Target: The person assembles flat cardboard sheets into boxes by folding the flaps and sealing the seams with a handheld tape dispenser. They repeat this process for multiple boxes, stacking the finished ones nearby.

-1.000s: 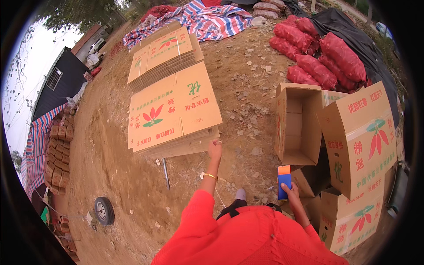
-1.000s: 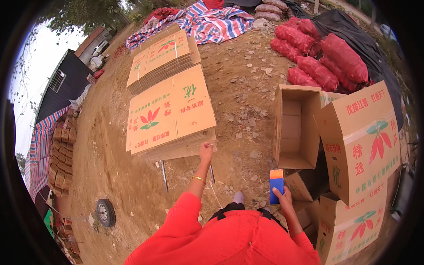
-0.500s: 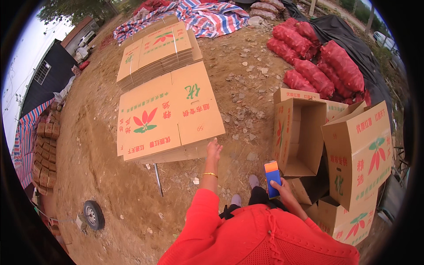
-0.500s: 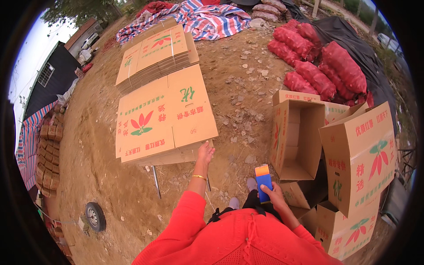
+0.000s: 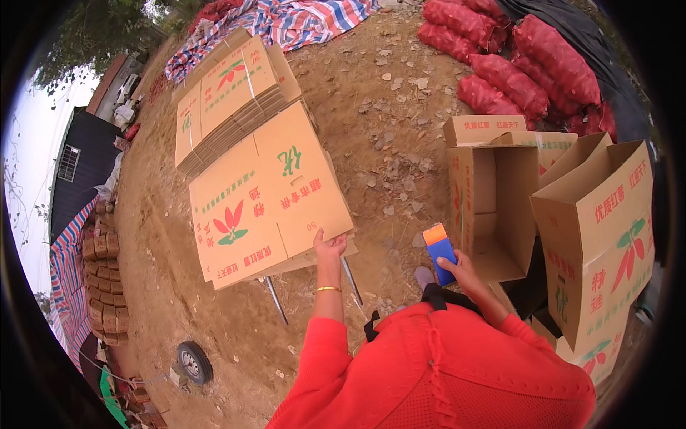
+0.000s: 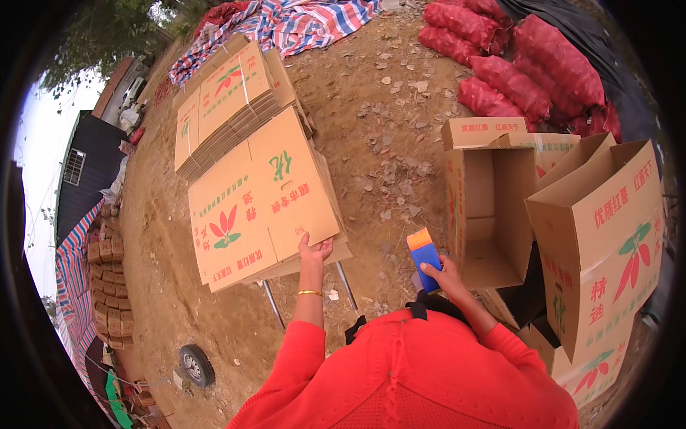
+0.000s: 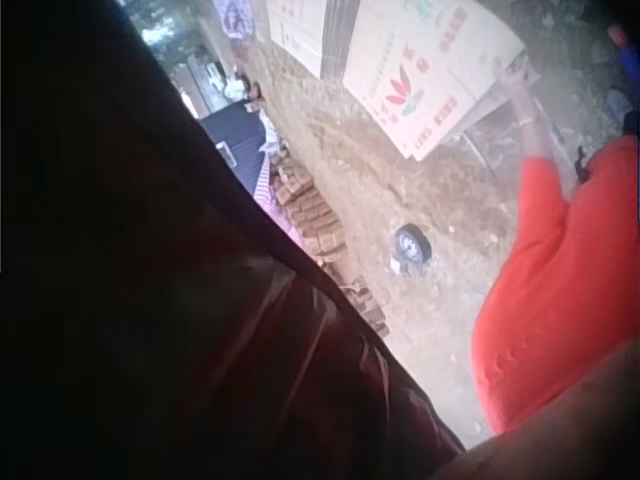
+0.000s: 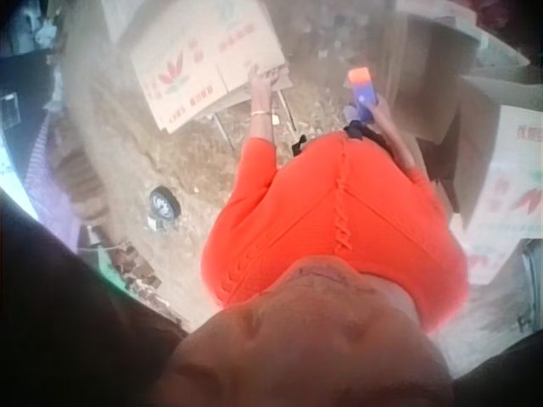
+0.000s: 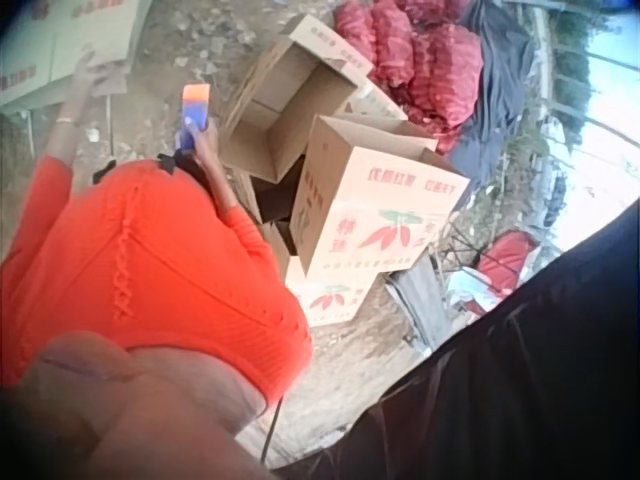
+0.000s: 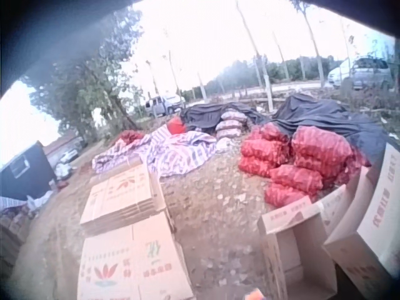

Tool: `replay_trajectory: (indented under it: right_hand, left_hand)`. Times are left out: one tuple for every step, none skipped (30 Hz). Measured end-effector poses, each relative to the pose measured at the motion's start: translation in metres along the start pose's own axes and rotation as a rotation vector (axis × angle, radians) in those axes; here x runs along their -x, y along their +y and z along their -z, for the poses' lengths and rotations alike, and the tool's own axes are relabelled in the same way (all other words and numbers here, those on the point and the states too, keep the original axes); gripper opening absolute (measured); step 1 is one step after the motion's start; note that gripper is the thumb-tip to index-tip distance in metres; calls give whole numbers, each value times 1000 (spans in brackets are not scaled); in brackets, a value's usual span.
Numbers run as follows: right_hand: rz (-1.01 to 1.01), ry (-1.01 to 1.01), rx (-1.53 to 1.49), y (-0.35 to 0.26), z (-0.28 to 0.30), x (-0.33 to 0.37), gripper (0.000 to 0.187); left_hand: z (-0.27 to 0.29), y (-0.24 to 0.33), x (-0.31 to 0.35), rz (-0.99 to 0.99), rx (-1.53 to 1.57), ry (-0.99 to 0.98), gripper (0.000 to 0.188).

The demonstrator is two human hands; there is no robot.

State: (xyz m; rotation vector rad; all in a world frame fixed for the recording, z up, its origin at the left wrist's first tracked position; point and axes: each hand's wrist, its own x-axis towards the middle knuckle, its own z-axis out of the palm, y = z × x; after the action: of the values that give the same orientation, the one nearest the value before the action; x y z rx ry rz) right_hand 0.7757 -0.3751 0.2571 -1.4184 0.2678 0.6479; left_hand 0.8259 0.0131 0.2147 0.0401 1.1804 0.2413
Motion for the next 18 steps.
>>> replay_trajectory:
  right_hand:
    - [3,-22,-11,-6,-1,-7,47]
    - [-1,-30,0,-13,-3,-13,47]
    - [-5,-34,15,-19,-2,-18,47]
    - [-9,-40,33,-24,-1,-24,47]
    - [-19,-43,38,-29,0,-29,46]
    - [-29,-49,44,-33,0,-35,45]
    - [-38,-58,54,-37,0,-41,45]
    - [-38,-62,71,-36,3,-49,43]
    - [-38,-77,83,-31,5,-58,42]
    - [-35,-89,101,-32,7,-66,40]
    - [-49,-99,107,-33,10,-72,39]
    - [-64,-120,104,-37,8,-75,37]
    - [-82,-147,98,-41,2,-78,36]
    - [-93,-175,98,-49,-6,-78,35]
    - [-88,-196,89,-54,-13,-79,35]
    - [-86,-214,83,-57,-17,-80,35]
    - [-84,-223,84,-59,-18,-82,35]
    - [-94,-225,106,-62,-18,-85,34]
  left_hand:
    - [1,6,-2,-39,-56,-29,45]
    - [4,12,-2,-76,-112,-57,40]
    - [7,13,-2,-105,-165,-83,36]
    - [11,13,-1,-178,-200,-114,33]
    - [15,14,0,-251,-233,-143,29]
    - [22,14,1,-326,-263,-170,26]
    - [31,13,3,-329,-237,-180,23]
    - [42,9,6,-332,-208,-191,20]
    - [52,9,11,-349,-179,-200,18]
    - [59,0,17,-332,-137,-109,15]
    - [70,-15,24,-339,-159,-56,16]
    - [84,-27,33,-358,-184,0,18]
    - [104,-35,36,-360,-185,7,19]
    - [127,-44,36,-360,-183,16,21]
    - [148,-57,32,-341,-169,5,22]
    - [166,-70,29,-319,-152,-5,23]
    - [174,-87,29,-296,-156,-42,24]
    - [178,-103,33,-273,-160,-81,25]
